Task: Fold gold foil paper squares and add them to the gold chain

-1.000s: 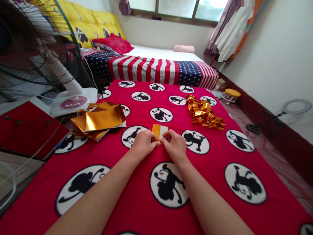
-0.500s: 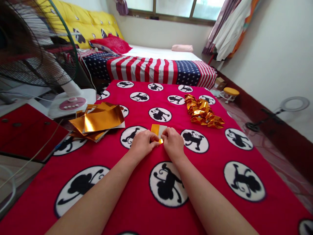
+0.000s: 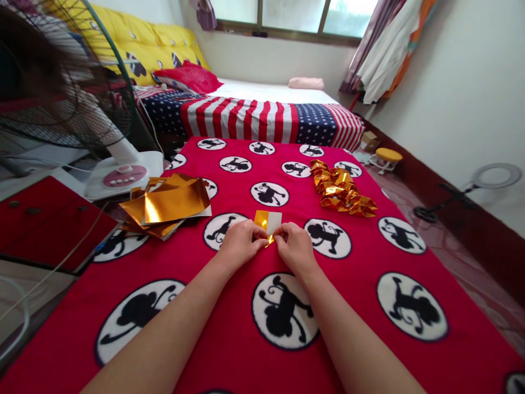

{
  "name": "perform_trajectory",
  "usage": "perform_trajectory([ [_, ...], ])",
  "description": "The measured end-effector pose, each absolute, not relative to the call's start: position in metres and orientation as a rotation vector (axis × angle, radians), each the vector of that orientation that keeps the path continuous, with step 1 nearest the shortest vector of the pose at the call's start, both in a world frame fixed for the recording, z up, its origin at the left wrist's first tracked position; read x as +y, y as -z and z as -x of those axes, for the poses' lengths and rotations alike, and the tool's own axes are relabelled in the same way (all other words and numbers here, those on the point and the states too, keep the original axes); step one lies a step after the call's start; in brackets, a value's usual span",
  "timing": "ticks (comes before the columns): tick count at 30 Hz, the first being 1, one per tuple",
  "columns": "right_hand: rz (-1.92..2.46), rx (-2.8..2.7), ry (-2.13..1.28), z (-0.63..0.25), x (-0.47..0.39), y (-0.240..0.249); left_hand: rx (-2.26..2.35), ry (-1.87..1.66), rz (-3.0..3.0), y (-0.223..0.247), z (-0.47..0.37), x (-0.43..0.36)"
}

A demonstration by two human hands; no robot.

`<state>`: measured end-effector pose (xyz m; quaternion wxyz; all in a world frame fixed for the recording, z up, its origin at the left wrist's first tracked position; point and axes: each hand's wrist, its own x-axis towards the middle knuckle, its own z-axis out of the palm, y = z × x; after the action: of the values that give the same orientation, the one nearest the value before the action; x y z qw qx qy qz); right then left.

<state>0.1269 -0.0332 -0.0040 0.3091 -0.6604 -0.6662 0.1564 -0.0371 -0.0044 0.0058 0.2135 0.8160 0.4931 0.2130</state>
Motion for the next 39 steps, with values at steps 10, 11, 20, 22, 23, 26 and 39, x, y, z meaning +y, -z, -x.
perform_trajectory([
  [10, 1.728, -1.749, -0.468, -0.126, -0.035, 0.003, 1.364, -0.575, -2.248, -0.008, 0.037, -0.005],
  [11, 1.737, -1.752, -0.463, -0.126, -0.035, 0.003, 1.364, -0.577, -2.250, -0.008, 0.037, -0.005],
  [20, 1.740, -1.729, -0.258, -0.126, -0.031, 0.009, 1.386, -0.583, -2.261, -0.008, 0.035, -0.006],
  [22, 1.736, -1.635, -0.219, -0.126, -0.029, 0.010, 1.393, -0.573, -2.265, -0.009, 0.035, -0.006],
  [23, 1.735, -1.591, -0.218, -0.126, -0.027, 0.011, 1.396, -0.569, -2.267, -0.009, 0.035, -0.006],
  [26, 1.710, -1.515, -0.258, -0.127, -0.022, 0.010, 1.402, -0.576, -2.263, -0.009, 0.034, -0.006],
  [39, 2.004, -1.970, -0.482, -0.122, 0.061, -0.032, 1.403, -0.572, -2.269, -0.006, 0.034, -0.004],
])
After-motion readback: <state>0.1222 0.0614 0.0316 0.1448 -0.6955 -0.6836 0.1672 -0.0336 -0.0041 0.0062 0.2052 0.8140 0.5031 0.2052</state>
